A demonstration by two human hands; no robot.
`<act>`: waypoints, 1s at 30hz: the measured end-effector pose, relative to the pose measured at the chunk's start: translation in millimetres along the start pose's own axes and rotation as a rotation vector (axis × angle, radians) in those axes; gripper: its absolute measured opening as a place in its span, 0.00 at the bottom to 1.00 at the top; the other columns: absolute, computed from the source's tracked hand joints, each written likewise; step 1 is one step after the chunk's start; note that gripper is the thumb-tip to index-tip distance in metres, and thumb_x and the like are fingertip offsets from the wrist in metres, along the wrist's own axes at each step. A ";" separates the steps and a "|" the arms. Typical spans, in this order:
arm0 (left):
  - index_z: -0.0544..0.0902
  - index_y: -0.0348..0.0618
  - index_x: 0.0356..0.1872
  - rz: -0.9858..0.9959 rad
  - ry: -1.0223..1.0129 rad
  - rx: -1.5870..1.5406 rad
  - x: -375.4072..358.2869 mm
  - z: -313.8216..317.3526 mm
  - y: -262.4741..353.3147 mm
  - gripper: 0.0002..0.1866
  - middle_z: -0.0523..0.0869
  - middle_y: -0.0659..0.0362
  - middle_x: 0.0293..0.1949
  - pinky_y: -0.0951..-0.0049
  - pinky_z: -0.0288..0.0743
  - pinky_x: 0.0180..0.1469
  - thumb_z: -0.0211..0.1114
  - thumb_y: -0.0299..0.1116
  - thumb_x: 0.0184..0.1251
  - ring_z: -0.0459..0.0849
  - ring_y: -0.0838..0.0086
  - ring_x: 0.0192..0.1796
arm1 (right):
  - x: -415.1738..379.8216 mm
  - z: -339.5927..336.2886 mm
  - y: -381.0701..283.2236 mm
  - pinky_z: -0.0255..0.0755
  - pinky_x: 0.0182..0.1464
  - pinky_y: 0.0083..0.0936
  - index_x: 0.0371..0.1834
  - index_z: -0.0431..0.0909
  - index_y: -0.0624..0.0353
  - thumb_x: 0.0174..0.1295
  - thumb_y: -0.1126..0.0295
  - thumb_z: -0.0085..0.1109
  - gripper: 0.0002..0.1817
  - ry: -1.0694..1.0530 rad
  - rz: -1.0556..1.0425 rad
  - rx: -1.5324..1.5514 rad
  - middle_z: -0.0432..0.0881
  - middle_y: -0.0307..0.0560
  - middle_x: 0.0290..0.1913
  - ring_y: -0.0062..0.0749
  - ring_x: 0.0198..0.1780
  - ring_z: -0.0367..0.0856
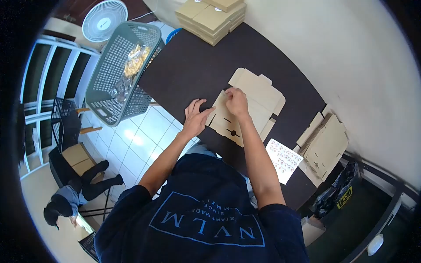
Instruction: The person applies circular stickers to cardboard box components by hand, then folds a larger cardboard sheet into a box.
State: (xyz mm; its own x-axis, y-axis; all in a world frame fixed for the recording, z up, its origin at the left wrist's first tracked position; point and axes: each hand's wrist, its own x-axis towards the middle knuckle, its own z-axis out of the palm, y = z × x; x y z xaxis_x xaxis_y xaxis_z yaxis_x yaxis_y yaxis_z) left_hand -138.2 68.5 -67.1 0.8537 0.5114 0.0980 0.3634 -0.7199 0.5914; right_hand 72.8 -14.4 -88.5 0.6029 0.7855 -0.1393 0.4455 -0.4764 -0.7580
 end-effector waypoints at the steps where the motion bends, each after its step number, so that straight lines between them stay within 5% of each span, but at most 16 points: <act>1: 0.85 0.56 0.58 -0.002 -0.031 0.015 -0.5 -1.6 -0.3 0.22 0.72 0.49 0.66 0.50 0.56 0.69 0.62 0.24 0.64 0.64 0.49 0.71 | -8.5 0.1 -10.6 0.78 0.52 0.41 0.57 0.82 0.55 0.51 0.81 0.55 0.26 -0.012 -0.003 -0.001 0.85 0.54 0.41 0.52 0.45 0.83; 4: 0.84 0.50 0.57 -0.044 0.011 -0.041 0.0 -9.0 7.7 0.21 0.76 0.49 0.64 0.54 0.61 0.68 0.60 0.22 0.64 0.68 0.52 0.70 | -24.8 -5.9 -35.2 0.78 0.55 0.42 0.51 0.84 0.57 0.51 0.83 0.54 0.23 -0.063 -0.032 -0.320 0.82 0.56 0.48 0.56 0.50 0.80; 6: 0.83 0.46 0.54 -0.371 -0.044 -0.146 -2.2 -13.0 13.7 0.17 0.83 0.49 0.53 0.56 0.66 0.65 0.59 0.25 0.64 0.75 0.54 0.65 | -27.2 -8.4 -40.7 0.78 0.57 0.44 0.55 0.82 0.57 0.51 0.82 0.56 0.25 -0.075 0.012 -0.296 0.79 0.57 0.55 0.58 0.54 0.77; 7: 0.83 0.41 0.51 -0.357 -0.080 -0.081 -6.2 -11.0 9.2 0.14 0.88 0.48 0.44 0.58 0.74 0.59 0.59 0.28 0.65 0.83 0.51 0.55 | -27.6 -9.7 -41.8 0.78 0.57 0.44 0.55 0.82 0.57 0.51 0.82 0.56 0.25 -0.078 0.010 -0.297 0.79 0.57 0.55 0.58 0.54 0.77; 13: 0.76 0.38 0.60 -0.616 -0.293 -0.436 -7.6 -12.6 4.7 0.22 0.89 0.46 0.42 0.64 0.79 0.52 0.60 0.31 0.64 0.88 0.55 0.45 | -27.2 -16.3 -36.1 0.72 0.63 0.46 0.69 0.70 0.56 0.49 0.84 0.56 0.38 -0.121 0.005 -0.212 0.78 0.60 0.56 0.60 0.56 0.75; 17: 0.65 0.42 0.65 -0.518 -0.294 -0.800 -5.5 8.8 -14.6 0.25 0.87 0.55 0.39 0.69 0.77 0.49 0.54 0.23 0.67 0.83 0.71 0.43 | -49.3 -22.0 -36.3 0.67 0.67 0.47 0.73 0.64 0.54 0.48 0.87 0.52 0.42 -0.086 -0.024 -0.019 0.78 0.63 0.59 0.62 0.60 0.73; 22: 0.64 0.45 0.64 -0.372 -0.304 -0.748 9.1 -6.5 1.4 0.25 0.84 0.56 0.34 0.66 0.78 0.43 0.59 0.24 0.68 0.84 0.69 0.40 | -67.2 -18.5 -35.6 0.65 0.70 0.45 0.72 0.65 0.56 0.52 0.89 0.49 0.39 -0.092 -0.061 0.033 0.77 0.62 0.62 0.60 0.64 0.71; 25: 0.65 0.46 0.62 -0.303 -0.410 -0.442 17.1 -12.5 10.7 0.24 0.83 0.54 0.28 0.62 0.76 0.38 0.62 0.25 0.68 0.85 0.65 0.33 | -73.5 -10.8 -30.5 0.64 0.70 0.44 0.70 0.67 0.59 0.55 0.88 0.50 0.35 -0.058 -0.123 0.015 0.77 0.61 0.63 0.59 0.66 0.70; 30: 0.68 0.45 0.60 -0.376 -0.382 -0.621 24.8 -7.9 3.1 0.20 0.85 0.51 0.28 0.58 0.75 0.37 0.60 0.26 0.68 0.84 0.60 0.31 | -76.5 -15.5 -30.5 0.64 0.71 0.43 0.69 0.69 0.60 0.56 0.88 0.50 0.33 -0.059 -0.082 0.065 0.77 0.60 0.63 0.58 0.68 0.69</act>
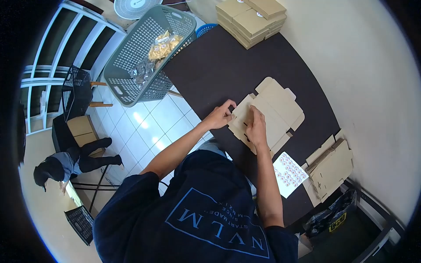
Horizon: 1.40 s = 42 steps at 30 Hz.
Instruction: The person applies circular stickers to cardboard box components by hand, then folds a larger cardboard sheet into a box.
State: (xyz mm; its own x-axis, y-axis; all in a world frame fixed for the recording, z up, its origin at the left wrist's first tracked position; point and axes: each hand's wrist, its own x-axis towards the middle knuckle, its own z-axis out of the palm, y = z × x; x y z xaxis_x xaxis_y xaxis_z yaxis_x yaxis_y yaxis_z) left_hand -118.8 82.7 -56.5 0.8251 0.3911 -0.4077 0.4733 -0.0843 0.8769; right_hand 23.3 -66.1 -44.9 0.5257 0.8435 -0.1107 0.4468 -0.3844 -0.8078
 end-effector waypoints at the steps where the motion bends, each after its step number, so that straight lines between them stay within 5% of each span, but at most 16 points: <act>1: 0.70 0.43 0.58 0.002 0.012 -0.100 0.1 0.4 -1.2 0.18 0.86 0.52 0.28 0.59 0.76 0.37 0.60 0.26 0.68 0.85 0.62 0.31 | 0.4 -1.8 0.2 0.65 0.70 0.43 0.69 0.69 0.59 0.56 0.88 0.50 0.33 -0.015 0.011 0.005 0.76 0.61 0.63 0.58 0.68 0.70; 5: 0.73 0.42 0.57 -0.095 -0.051 -0.433 11.9 5.4 -17.9 0.16 0.87 0.56 0.29 0.64 0.75 0.35 0.61 0.27 0.70 0.86 0.71 0.32 | 2.9 -3.5 6.7 0.70 0.67 0.42 0.68 0.69 0.58 0.57 0.88 0.49 0.32 -0.008 0.056 0.046 0.79 0.63 0.60 0.58 0.63 0.76; 7: 0.72 0.41 0.54 0.077 0.052 -0.048 8.5 5.3 -11.6 0.16 0.87 0.53 0.30 0.63 0.76 0.34 0.65 0.31 0.70 0.87 0.66 0.30 | 4.7 -4.2 12.3 0.72 0.65 0.41 0.67 0.70 0.58 0.58 0.87 0.50 0.30 0.017 0.070 0.080 0.80 0.63 0.58 0.57 0.61 0.78; 10: 0.71 0.41 0.50 -0.018 0.206 0.268 13.7 3.3 3.3 0.19 0.87 0.48 0.31 0.60 0.77 0.35 0.70 0.38 0.68 0.87 0.55 0.29 | 6.5 -6.8 5.2 0.74 0.62 0.41 0.63 0.73 0.59 0.59 0.86 0.51 0.26 0.052 0.144 0.125 0.83 0.62 0.54 0.57 0.57 0.81; 11: 0.70 0.41 0.51 -0.073 0.223 0.341 15.7 2.5 8.5 0.24 0.87 0.42 0.35 0.44 0.77 0.47 0.72 0.43 0.65 0.86 0.42 0.43 | 4.6 -9.2 1.3 0.75 0.60 0.40 0.60 0.74 0.61 0.60 0.85 0.52 0.23 0.067 0.209 0.131 0.84 0.61 0.52 0.56 0.55 0.82; 16: 0.70 0.42 0.50 -0.099 0.153 0.494 17.7 -2.8 23.5 0.28 0.87 0.42 0.38 0.45 0.75 0.51 0.73 0.48 0.62 0.85 0.45 0.48 | -23.7 -17.5 9.6 0.74 0.59 0.42 0.54 0.79 0.63 0.60 0.79 0.60 0.17 0.103 0.170 -0.024 0.83 0.60 0.49 0.54 0.53 0.81; 20: 0.71 0.42 0.48 -0.025 0.212 0.544 16.0 -6.4 19.8 0.30 0.84 0.47 0.28 0.51 0.77 0.43 0.77 0.51 0.58 0.85 0.47 0.36 | -66.1 -35.6 -10.5 0.72 0.61 0.43 0.51 0.81 0.62 0.55 0.69 0.71 0.20 -0.014 0.196 -0.238 0.82 0.58 0.51 0.55 0.59 0.76; 22: 0.71 0.41 0.48 -0.063 0.091 0.217 9.5 -17.3 46.4 0.29 0.77 0.53 0.22 0.57 0.76 0.39 0.77 0.47 0.59 0.77 0.55 0.26 | -87.3 -38.8 -9.9 0.70 0.64 0.42 0.51 0.80 0.63 0.50 0.68 0.76 0.24 -0.036 0.211 -0.247 0.77 0.59 0.58 0.57 0.63 0.71; 24: 0.73 0.40 0.46 -0.094 0.088 0.198 3.7 -15.2 56.2 0.26 0.74 0.56 0.24 0.63 0.74 0.39 0.78 0.45 0.58 0.72 0.61 0.28 | -109.2 -35.3 -4.9 0.67 0.68 0.44 0.51 0.79 0.63 0.49 0.73 0.75 0.24 0.000 0.207 -0.294 0.72 0.61 0.63 0.59 0.66 0.68; 26: 0.75 0.41 0.42 0.466 0.173 0.300 6.7 -3.6 40.5 0.27 0.80 0.54 0.34 0.63 0.73 0.44 0.79 0.49 0.55 0.77 0.63 0.40 | -120.0 -31.4 1.4 0.66 0.70 0.45 0.52 0.79 0.64 0.49 0.75 0.75 0.24 0.023 0.217 -0.317 0.69 0.62 0.66 0.60 0.68 0.67; 27: 0.78 0.42 0.39 0.439 0.026 0.285 4.1 -2.9 46.7 0.25 0.81 0.55 0.41 0.62 0.73 0.51 0.79 0.50 0.54 0.77 0.63 0.49 | -122.5 -29.6 5.1 0.67 0.69 0.44 0.49 0.80 0.65 0.50 0.77 0.73 0.21 0.058 0.169 -0.339 0.72 0.61 0.62 0.59 0.66 0.69; 30: 0.80 0.42 0.42 0.506 -0.225 0.565 1.6 0.7 42.1 0.25 0.81 0.56 0.43 0.58 0.71 0.55 0.79 0.50 0.54 0.76 0.61 0.53 | -121.3 -28.4 16.3 0.69 0.67 0.43 0.43 0.82 0.66 0.54 0.79 0.67 0.13 0.105 0.092 -0.327 0.79 0.60 0.54 0.60 0.63 0.72; 34: 0.82 0.43 0.46 0.357 -0.301 0.763 22.6 3.3 22.8 0.31 0.80 0.56 0.48 0.53 0.69 0.57 0.81 0.52 0.45 0.75 0.58 0.56 | -111.2 -33.9 19.5 0.73 0.59 0.44 0.35 0.83 0.66 0.58 0.78 0.62 0.04 0.137 0.114 -0.267 0.83 0.60 0.39 0.58 0.52 0.77; 38: 0.81 0.43 0.43 0.334 -0.275 0.847 35.2 12.9 19.7 0.31 0.78 0.53 0.47 0.53 0.69 0.54 0.82 0.51 0.42 0.74 0.55 0.56 | -97.3 -37.8 27.5 0.74 0.55 0.45 0.40 0.83 0.65 0.56 0.76 0.66 0.09 0.067 0.245 -0.358 0.82 0.59 0.43 0.57 0.51 0.76; 42: 0.79 0.43 0.46 0.270 -0.054 0.908 33.5 14.3 39.8 0.35 0.74 0.52 0.47 0.53 0.68 0.52 0.83 0.51 0.39 0.72 0.55 0.55 | -87.4 -41.0 30.4 0.73 0.55 0.46 0.49 0.78 0.63 0.47 0.69 0.77 0.25 0.149 0.365 -0.463 0.78 0.56 0.52 0.57 0.55 0.73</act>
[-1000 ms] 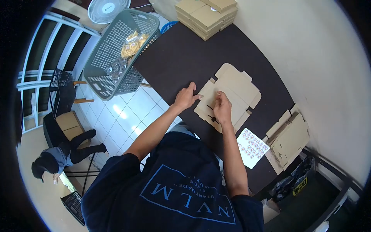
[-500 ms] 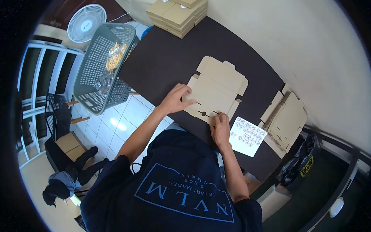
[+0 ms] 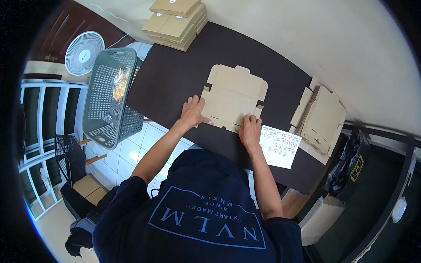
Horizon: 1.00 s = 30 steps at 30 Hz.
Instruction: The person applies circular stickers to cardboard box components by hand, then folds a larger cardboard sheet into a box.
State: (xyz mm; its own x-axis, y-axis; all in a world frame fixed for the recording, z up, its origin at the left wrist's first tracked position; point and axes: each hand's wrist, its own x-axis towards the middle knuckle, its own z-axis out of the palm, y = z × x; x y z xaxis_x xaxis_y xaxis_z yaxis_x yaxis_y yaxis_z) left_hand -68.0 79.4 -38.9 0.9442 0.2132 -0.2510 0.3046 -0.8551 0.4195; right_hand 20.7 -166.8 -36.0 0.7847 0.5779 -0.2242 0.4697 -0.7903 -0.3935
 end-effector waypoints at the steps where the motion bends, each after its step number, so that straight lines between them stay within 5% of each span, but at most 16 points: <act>1: 0.78 0.44 0.47 -0.073 0.006 0.021 -1.4 -1.7 2.0 0.37 0.72 0.51 0.47 0.53 0.67 0.51 0.84 0.52 0.37 0.71 0.55 0.54 | 0.7 0.5 2.8 0.73 0.55 0.46 0.48 0.78 0.62 0.46 0.69 0.78 0.25 -0.007 0.019 0.009 0.78 0.56 0.52 0.56 0.54 0.73; 4: 0.79 0.40 0.52 -0.006 -0.040 0.037 -1.1 -3.8 -1.2 0.43 0.72 0.50 0.49 0.54 0.67 0.51 0.84 0.55 0.33 0.71 0.55 0.54 | -1.7 -5.7 3.6 0.72 0.56 0.45 0.48 0.79 0.62 0.45 0.68 0.80 0.26 -0.043 0.009 0.015 0.78 0.56 0.51 0.56 0.54 0.72; 8: 0.78 0.45 0.49 -0.045 -0.014 0.053 -6.1 -0.6 1.4 0.39 0.70 0.52 0.46 0.55 0.65 0.50 0.84 0.55 0.36 0.69 0.55 0.51 | -6.6 -0.5 3.6 0.72 0.58 0.43 0.44 0.81 0.62 0.45 0.68 0.80 0.24 -0.023 0.015 0.043 0.77 0.56 0.52 0.55 0.54 0.71; 11: 0.81 0.45 0.49 0.158 0.053 0.035 -10.3 -8.8 0.0 0.39 0.71 0.51 0.49 0.56 0.64 0.52 0.84 0.54 0.35 0.70 0.55 0.55 | -16.6 -11.6 2.3 0.71 0.59 0.42 0.39 0.81 0.62 0.44 0.71 0.79 0.19 -0.007 -0.086 0.126 0.77 0.55 0.52 0.54 0.55 0.71; 17: 0.84 0.46 0.43 0.376 0.022 -0.093 -13.5 1.4 -16.8 0.22 0.76 0.56 0.53 0.55 0.65 0.55 0.80 0.44 0.48 0.70 0.57 0.60 | -21.9 -10.7 15.5 0.72 0.57 0.43 0.40 0.80 0.63 0.48 0.78 0.71 0.15 -0.014 -0.162 0.121 0.79 0.56 0.50 0.55 0.55 0.74; 19: 0.83 0.42 0.41 0.275 -0.090 -0.221 -6.9 -8.0 -17.0 0.19 0.77 0.56 0.55 0.58 0.67 0.58 0.77 0.42 0.56 0.70 0.58 0.62 | -14.3 -14.6 17.7 0.73 0.57 0.44 0.42 0.80 0.63 0.50 0.79 0.68 0.15 -0.070 -0.137 0.133 0.80 0.57 0.48 0.56 0.53 0.75; 23: 0.83 0.41 0.42 0.174 -0.003 -0.244 10.2 1.4 -14.8 0.22 0.77 0.56 0.52 0.60 0.69 0.55 0.78 0.45 0.54 0.73 0.59 0.58 | 5.5 -17.5 20.1 0.74 0.54 0.46 0.48 0.78 0.63 0.51 0.74 0.72 0.20 -0.046 -0.038 0.197 0.81 0.57 0.47 0.57 0.53 0.75; 30: 0.75 0.44 0.55 -0.122 0.059 -0.025 18.1 3.1 3.5 0.42 0.73 0.52 0.50 0.53 0.68 0.53 0.84 0.53 0.39 0.72 0.55 0.54 | 19.6 -8.6 16.1 0.74 0.56 0.47 0.54 0.75 0.62 0.46 0.68 0.80 0.31 0.009 0.086 0.113 0.75 0.60 0.56 0.58 0.54 0.75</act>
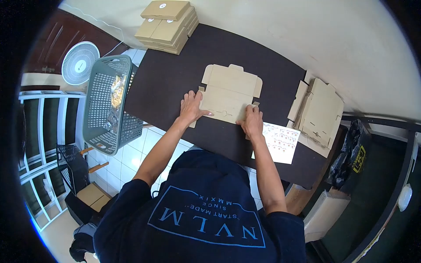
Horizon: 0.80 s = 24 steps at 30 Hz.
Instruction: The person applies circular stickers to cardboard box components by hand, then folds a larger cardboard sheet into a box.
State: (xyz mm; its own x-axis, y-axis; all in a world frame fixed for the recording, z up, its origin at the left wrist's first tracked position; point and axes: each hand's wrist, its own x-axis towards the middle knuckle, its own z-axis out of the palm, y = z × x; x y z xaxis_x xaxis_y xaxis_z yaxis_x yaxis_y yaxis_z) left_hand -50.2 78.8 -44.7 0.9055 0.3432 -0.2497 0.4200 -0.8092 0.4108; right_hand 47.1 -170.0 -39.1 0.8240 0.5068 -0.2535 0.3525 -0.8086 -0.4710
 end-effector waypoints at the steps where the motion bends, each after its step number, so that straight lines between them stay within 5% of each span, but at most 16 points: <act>1: 0.74 0.44 0.57 0.007 -0.020 0.010 1.1 -1.4 0.7 0.45 0.73 0.51 0.50 0.52 0.67 0.53 0.85 0.54 0.38 0.71 0.55 0.55 | 0.6 -1.2 0.2 0.74 0.56 0.47 0.55 0.74 0.61 0.45 0.67 0.81 0.33 -0.009 -0.017 -0.008 0.75 0.60 0.56 0.58 0.55 0.74; 11: 0.71 0.47 0.62 -0.110 0.018 -0.048 -5.7 -3.0 1.2 0.48 0.72 0.52 0.54 0.49 0.65 0.58 0.85 0.55 0.39 0.69 0.54 0.59 | -8.7 0.6 2.0 0.73 0.55 0.47 0.53 0.74 0.60 0.43 0.65 0.82 0.34 0.039 0.140 0.047 0.75 0.56 0.52 0.56 0.53 0.75; 14: 0.70 0.44 0.62 -0.012 0.066 -0.143 -3.2 -9.8 -0.6 0.44 0.72 0.51 0.55 0.53 0.65 0.59 0.83 0.51 0.45 0.70 0.56 0.60 | -12.5 -8.1 -1.3 0.72 0.55 0.45 0.43 0.79 0.61 0.48 0.61 0.80 0.24 0.044 0.071 0.062 0.76 0.55 0.48 0.54 0.52 0.74; 16: 0.71 0.42 0.61 -0.167 0.143 -0.641 6.3 0.9 -20.4 0.37 0.74 0.49 0.56 0.57 0.69 0.60 0.79 0.47 0.55 0.72 0.59 0.60 | -19.3 -13.1 -3.4 0.75 0.49 0.43 0.33 0.82 0.64 0.56 0.55 0.74 0.21 0.146 0.008 0.215 0.82 0.53 0.37 0.50 0.45 0.79; 17: 0.74 0.39 0.57 -0.098 0.291 -0.602 11.9 8.2 -27.9 0.26 0.80 0.50 0.48 0.64 0.77 0.52 0.73 0.40 0.64 0.81 0.62 0.50 | -21.0 -17.0 -3.7 0.75 0.49 0.43 0.33 0.82 0.64 0.56 0.55 0.74 0.21 0.146 0.011 0.215 0.82 0.53 0.37 0.50 0.45 0.79; 19: 0.75 0.37 0.55 -0.115 0.246 -0.637 15.5 1.4 -24.9 0.22 0.83 0.50 0.44 0.66 0.79 0.48 0.71 0.38 0.66 0.84 0.64 0.45 | -23.3 -26.2 -7.8 0.75 0.39 0.38 0.31 0.83 0.66 0.63 0.55 0.68 0.21 -0.138 0.333 0.511 0.83 0.49 0.25 0.46 0.31 0.81; 21: 0.77 0.32 0.49 -0.110 0.172 -0.771 27.5 16.3 -30.6 0.15 0.88 0.52 0.34 0.70 0.82 0.37 0.67 0.32 0.69 0.88 0.70 0.35 | -18.7 -4.9 9.1 0.75 0.36 0.37 0.32 0.83 0.67 0.65 0.56 0.66 0.20 -0.050 0.212 0.427 0.83 0.49 0.23 0.43 0.27 0.82; 24: 0.75 0.32 0.51 -0.223 -0.014 -0.976 43.5 16.9 -11.2 0.15 0.85 0.51 0.39 0.73 0.84 0.40 0.65 0.31 0.71 0.88 0.70 0.37 | 2.8 13.6 25.3 0.77 0.35 0.32 0.44 0.84 0.65 0.67 0.61 0.64 0.16 0.054 0.080 0.293 0.83 0.49 0.23 0.32 0.29 0.86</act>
State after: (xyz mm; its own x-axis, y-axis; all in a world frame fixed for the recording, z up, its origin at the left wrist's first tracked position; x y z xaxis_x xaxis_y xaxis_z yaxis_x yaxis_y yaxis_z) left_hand -16.5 94.7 -75.0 0.8015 0.4287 -0.4168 0.4523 0.0213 0.8916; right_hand 52.4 -184.9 -63.2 0.8692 0.4217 -0.2583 0.1486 -0.7210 -0.6768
